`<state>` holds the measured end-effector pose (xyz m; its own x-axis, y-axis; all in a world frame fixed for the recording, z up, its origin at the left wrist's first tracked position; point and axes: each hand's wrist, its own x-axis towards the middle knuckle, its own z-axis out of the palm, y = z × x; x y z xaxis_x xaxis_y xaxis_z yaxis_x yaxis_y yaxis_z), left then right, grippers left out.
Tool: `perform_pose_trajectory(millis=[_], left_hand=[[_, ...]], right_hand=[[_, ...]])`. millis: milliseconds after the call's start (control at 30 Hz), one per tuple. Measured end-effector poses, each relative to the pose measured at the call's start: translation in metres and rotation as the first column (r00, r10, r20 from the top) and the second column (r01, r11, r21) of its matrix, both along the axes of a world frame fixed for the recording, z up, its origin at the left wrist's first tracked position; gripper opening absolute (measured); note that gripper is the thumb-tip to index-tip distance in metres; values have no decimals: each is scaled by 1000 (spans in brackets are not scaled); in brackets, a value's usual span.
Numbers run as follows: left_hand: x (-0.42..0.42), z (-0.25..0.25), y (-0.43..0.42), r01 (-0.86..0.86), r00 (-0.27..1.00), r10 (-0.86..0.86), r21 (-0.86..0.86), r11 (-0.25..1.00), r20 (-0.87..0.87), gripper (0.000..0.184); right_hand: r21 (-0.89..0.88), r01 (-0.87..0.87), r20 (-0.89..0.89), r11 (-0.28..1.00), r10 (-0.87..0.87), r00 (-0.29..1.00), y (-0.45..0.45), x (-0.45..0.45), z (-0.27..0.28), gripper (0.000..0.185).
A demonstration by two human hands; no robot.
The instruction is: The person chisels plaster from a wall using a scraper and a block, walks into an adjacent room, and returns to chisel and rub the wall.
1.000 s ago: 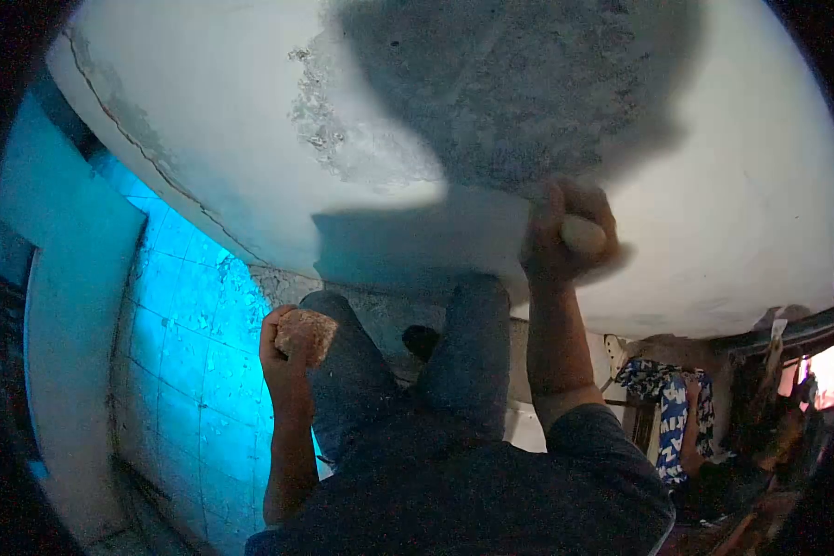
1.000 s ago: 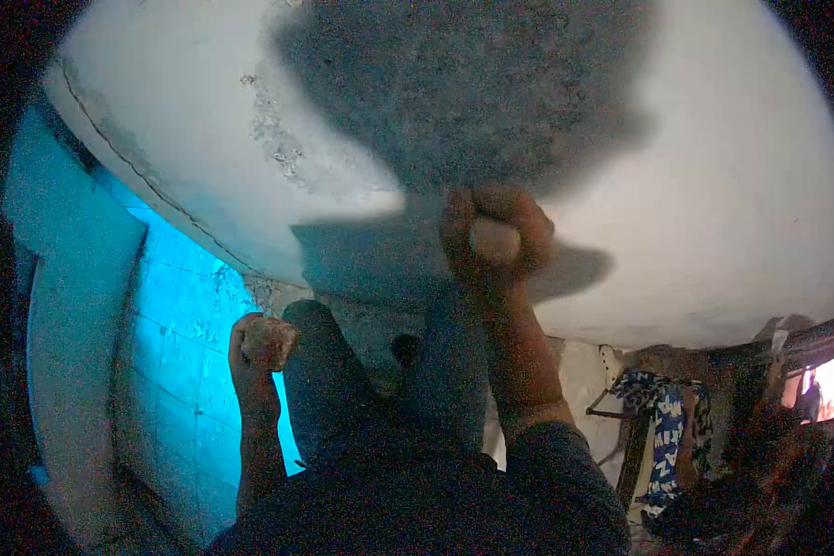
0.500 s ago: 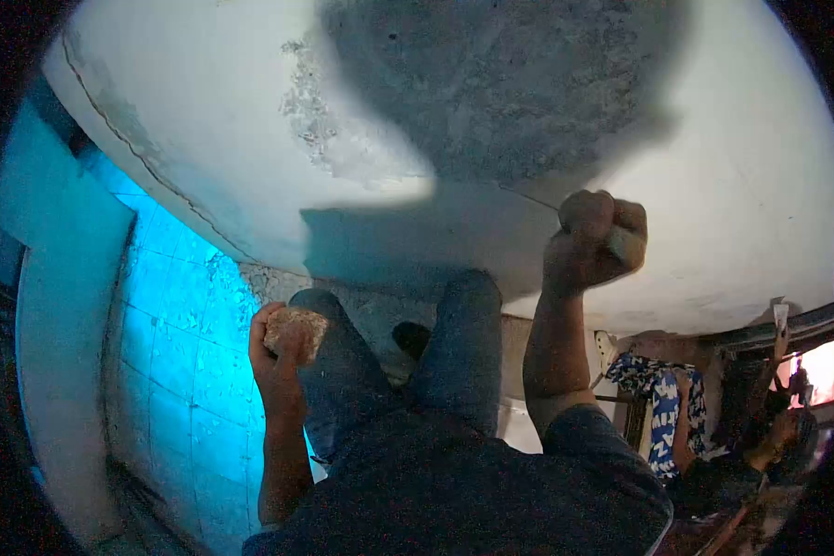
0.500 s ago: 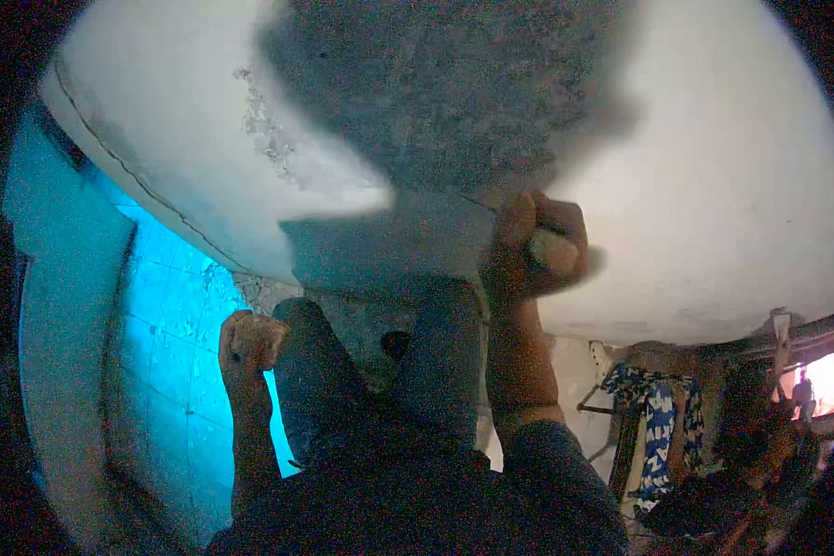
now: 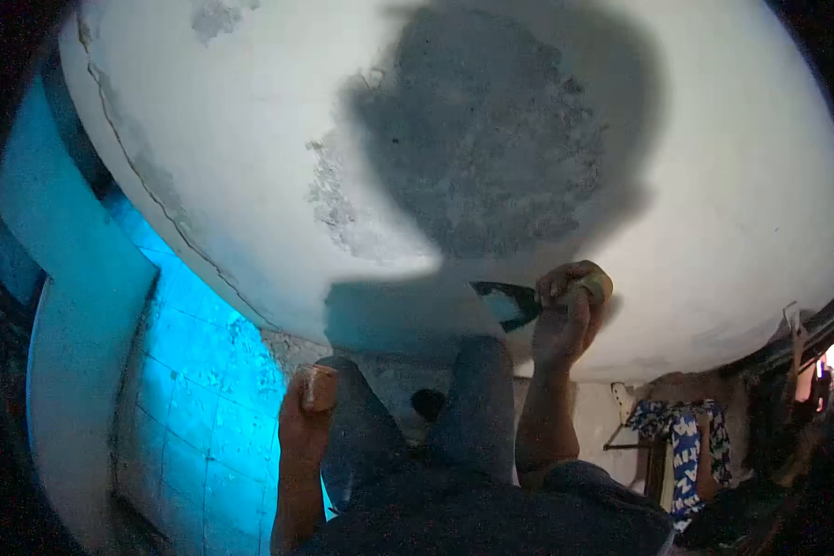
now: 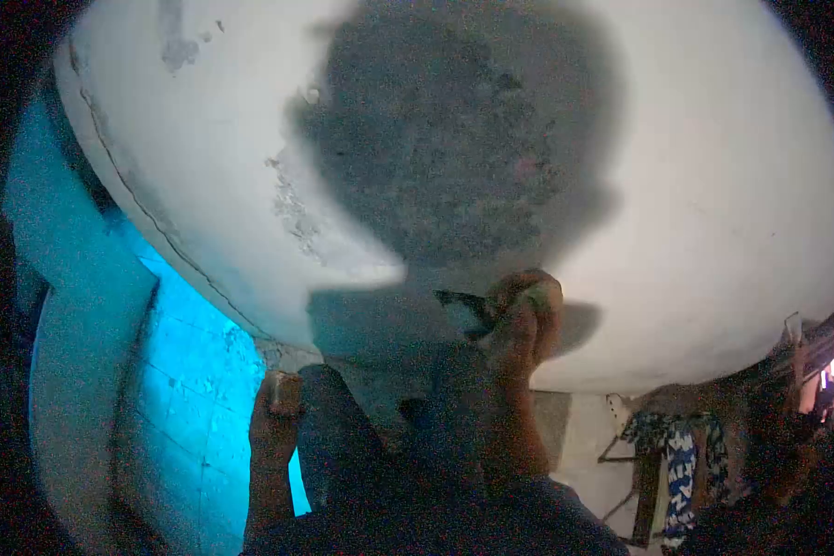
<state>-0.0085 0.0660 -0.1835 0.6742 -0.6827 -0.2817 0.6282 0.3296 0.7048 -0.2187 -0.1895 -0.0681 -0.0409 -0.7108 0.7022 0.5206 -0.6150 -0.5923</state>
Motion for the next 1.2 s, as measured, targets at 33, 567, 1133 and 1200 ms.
perform_pose_trajectory(millis=[33,567,1133,1200], left_hand=[[1,2,0,47,998,-48,-28,999,-39,34],[-16,3,-14,169,985,-169,-22,985,-25,34],[-48,202,-42,73,256,163,-187,980,953,46],[-65,231,-53,163,-32,92,-86,983,995,39]], right_hand=[[-13,-14,15,1000,14,1000,-2,-5,-3,16],[-365,-301,26,881,333,943,1,25,93,29],[-561,-137,443,816,436,784,13,133,150,23],[-624,-163,388,764,484,784,4,134,146,23]])
